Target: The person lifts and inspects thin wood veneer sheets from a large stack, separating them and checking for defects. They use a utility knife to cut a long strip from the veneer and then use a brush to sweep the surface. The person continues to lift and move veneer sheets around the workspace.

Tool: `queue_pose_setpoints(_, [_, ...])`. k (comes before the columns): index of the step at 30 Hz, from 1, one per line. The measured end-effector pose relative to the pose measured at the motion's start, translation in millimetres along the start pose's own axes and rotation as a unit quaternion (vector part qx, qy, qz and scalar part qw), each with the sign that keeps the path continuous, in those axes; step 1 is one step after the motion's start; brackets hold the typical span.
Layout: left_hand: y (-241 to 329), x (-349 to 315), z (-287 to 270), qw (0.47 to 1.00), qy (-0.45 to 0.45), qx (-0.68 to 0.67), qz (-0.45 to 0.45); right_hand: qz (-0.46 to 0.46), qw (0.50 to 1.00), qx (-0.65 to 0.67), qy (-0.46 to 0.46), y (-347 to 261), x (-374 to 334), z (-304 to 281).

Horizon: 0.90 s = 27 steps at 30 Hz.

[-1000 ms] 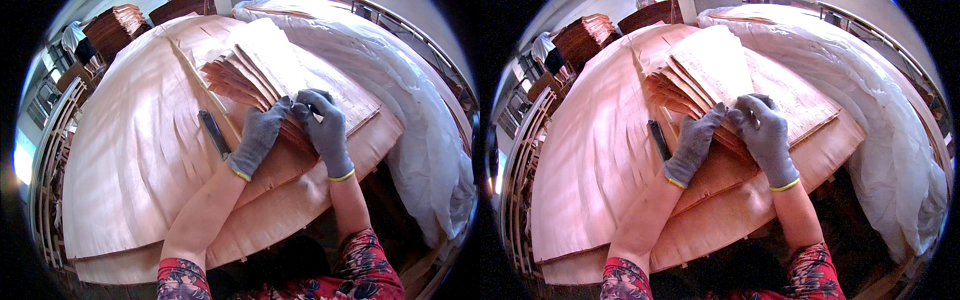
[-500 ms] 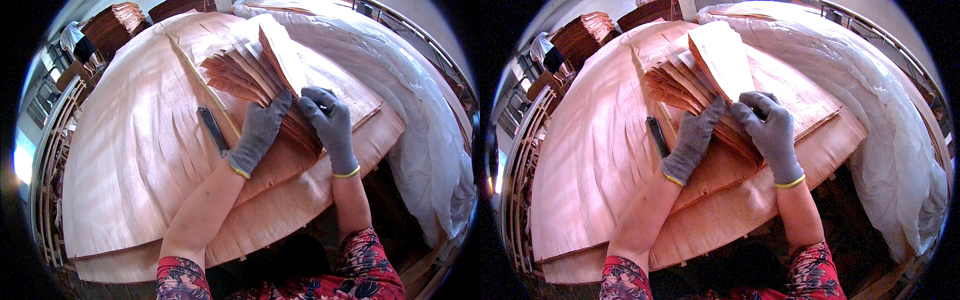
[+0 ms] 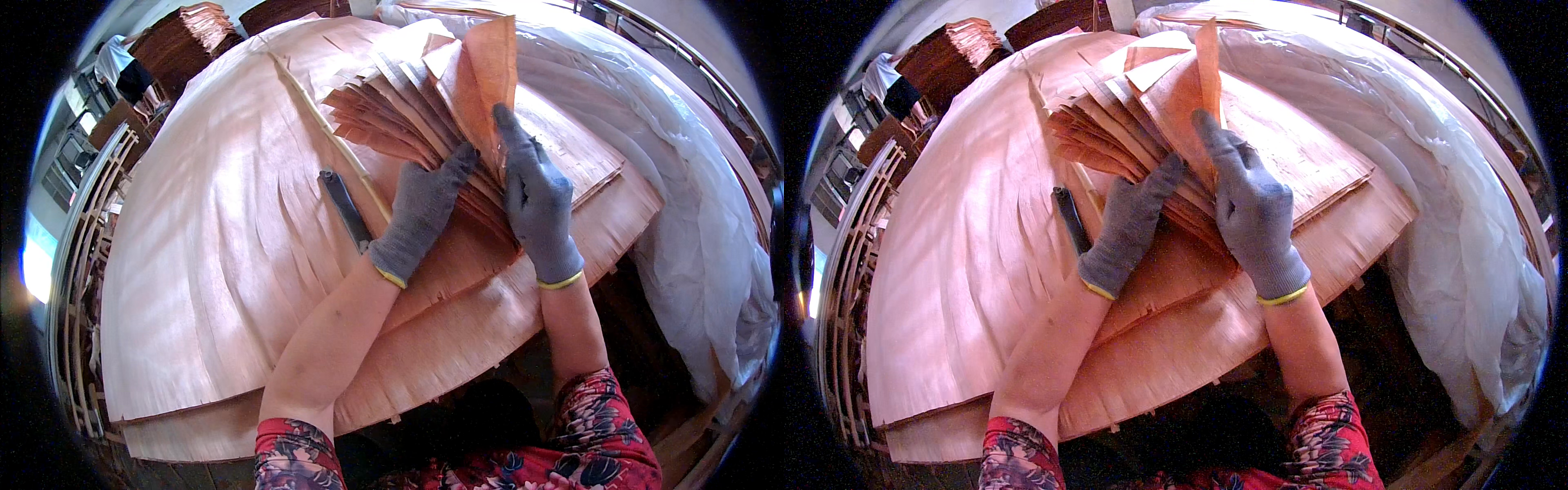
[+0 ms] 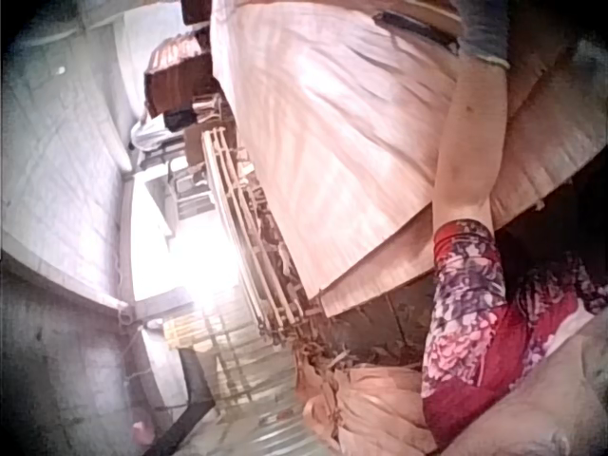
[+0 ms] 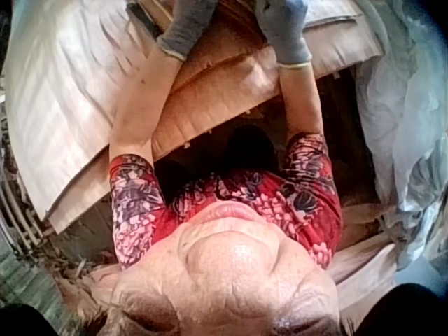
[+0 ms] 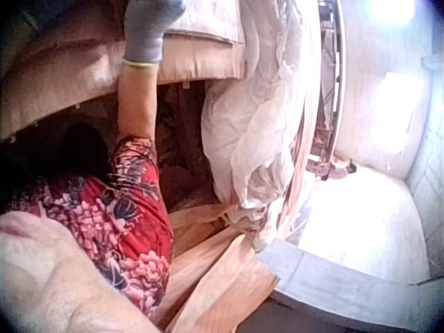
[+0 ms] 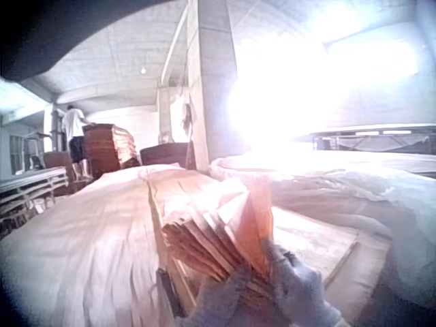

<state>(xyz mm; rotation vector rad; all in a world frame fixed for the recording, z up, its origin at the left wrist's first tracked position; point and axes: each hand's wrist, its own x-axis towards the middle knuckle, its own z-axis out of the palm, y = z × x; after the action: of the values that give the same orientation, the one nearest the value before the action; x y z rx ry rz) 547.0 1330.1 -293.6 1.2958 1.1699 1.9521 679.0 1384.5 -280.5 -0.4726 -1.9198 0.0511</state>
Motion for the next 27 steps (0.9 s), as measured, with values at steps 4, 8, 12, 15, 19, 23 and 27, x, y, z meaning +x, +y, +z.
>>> queue_pose_setpoints(4, [-2.1, 1.6, -1.7, 0.998, -0.005, 0.039, -0.045, 0.02, 1.0, -0.008, 0.008, 5.2, -3.5, 2.5])
queue_pose_setpoints(8, [1.2, 0.2, -2.1, 0.997, -0.01, 0.069, -0.032, 0.115, 0.992, 0.056, 0.019, 7.2, -4.4, -0.1])
queue_pose_setpoints(12, [0.4, 0.2, -4.4, 0.998, -0.011, 0.063, -0.012, 0.16, 0.982, 0.096, 0.021, -2.2, -2.5, 0.1])
queue_pose_setpoints(15, [-5.3, 2.1, -3.2, 0.998, -0.002, 0.055, 0.004, 0.153, 0.986, 0.069, 0.021, -3.0, -2.3, 0.0])
queue_pose_setpoints(19, [-3.7, 1.9, -1.8, 0.999, -0.01, 0.05, -0.006, 0.105, 0.993, 0.032, 0.047, 4.0, -4.2, 4.0])
queue_pose_setpoints(23, [-3.1, 1.6, -3.4, 0.998, -0.016, 0.059, -0.006, 0.119, 0.992, 0.024, 0.045, 2.7, -4.2, 5.4])
queue_pose_setpoints(27, [-5.1, 2.4, -1.6, 0.997, 0.002, 0.075, -0.003, 0.155, 0.986, 0.041, 0.041, 2.6, -4.1, 5.1])
